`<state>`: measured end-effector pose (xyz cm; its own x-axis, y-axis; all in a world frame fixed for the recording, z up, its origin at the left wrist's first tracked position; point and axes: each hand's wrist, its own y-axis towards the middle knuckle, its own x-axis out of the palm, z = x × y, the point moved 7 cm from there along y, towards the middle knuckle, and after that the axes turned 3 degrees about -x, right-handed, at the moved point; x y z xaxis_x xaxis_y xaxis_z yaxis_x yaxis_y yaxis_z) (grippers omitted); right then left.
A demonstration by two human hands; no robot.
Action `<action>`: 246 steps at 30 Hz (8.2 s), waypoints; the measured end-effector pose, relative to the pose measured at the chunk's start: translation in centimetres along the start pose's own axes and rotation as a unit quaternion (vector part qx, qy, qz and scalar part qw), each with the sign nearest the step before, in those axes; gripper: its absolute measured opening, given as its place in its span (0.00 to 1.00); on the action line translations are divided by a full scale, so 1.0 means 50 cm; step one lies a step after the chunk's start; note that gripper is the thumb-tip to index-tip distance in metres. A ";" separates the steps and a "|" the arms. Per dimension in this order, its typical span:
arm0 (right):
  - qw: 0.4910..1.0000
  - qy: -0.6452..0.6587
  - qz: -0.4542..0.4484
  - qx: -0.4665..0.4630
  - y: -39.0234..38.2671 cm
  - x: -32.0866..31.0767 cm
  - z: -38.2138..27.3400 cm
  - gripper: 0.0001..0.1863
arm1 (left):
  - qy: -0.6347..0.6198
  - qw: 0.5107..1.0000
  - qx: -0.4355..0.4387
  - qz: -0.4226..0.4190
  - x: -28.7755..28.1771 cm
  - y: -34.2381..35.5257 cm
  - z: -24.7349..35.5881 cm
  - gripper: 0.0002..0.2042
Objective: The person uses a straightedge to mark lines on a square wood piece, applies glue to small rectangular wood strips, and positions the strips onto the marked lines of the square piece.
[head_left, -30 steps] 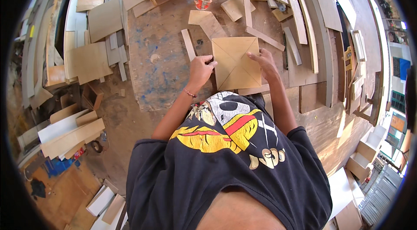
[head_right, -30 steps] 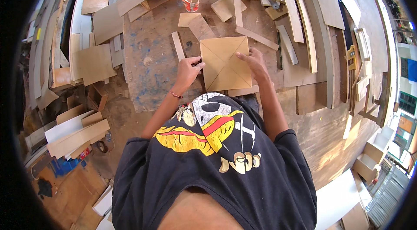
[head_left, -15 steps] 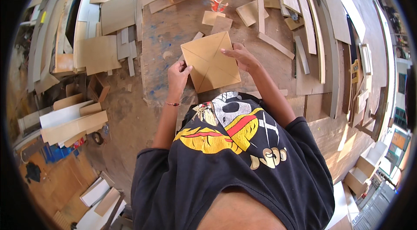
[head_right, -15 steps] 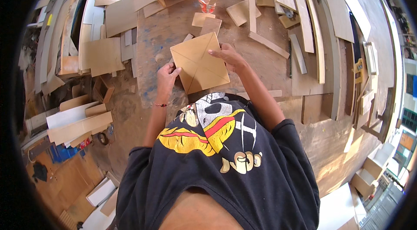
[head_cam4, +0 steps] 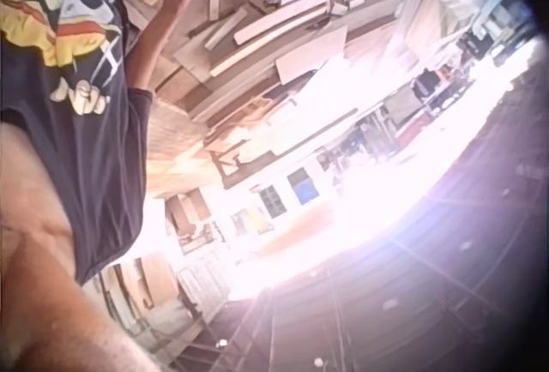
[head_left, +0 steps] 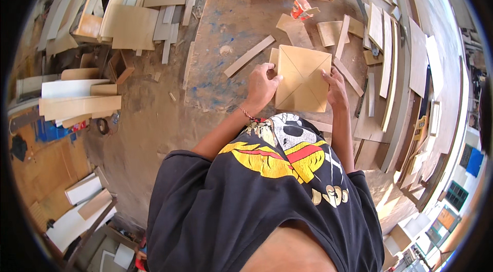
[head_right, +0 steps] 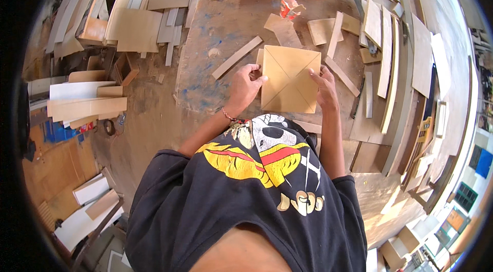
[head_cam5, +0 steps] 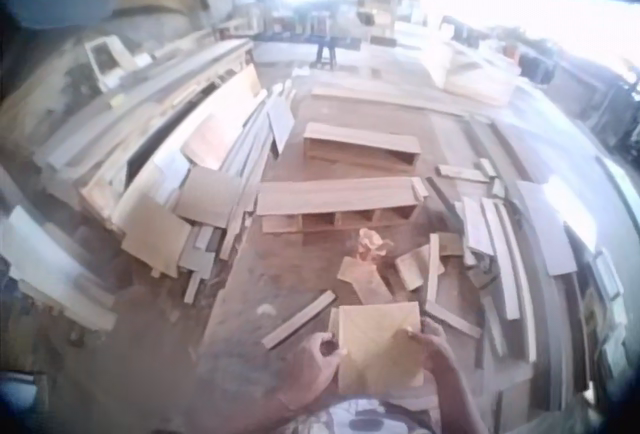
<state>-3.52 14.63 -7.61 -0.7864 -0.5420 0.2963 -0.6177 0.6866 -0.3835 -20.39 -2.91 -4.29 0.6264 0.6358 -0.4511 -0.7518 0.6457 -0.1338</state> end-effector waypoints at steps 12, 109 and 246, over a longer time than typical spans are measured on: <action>0.989 -0.096 0.114 -0.024 0.012 0.002 0.050 0.20 | 0.048 0.998 -0.031 -0.029 -0.015 0.030 -0.015 0.14; 0.880 -0.416 0.209 -0.094 -0.089 -0.019 -0.021 0.13 | -0.032 0.986 -0.088 -0.136 0.009 0.056 -0.027 0.11; 1.000 -0.006 0.014 -0.012 -0.032 0.093 -0.098 0.33 | -0.180 0.973 -0.087 -0.111 0.014 -0.010 -0.063 0.22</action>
<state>-6.19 13.39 -1.33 -0.8031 -0.5280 0.2762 -0.5959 0.7123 -0.3709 -20.22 -4.14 -7.31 0.7857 0.6158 -0.0585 -0.5930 0.7229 -0.3547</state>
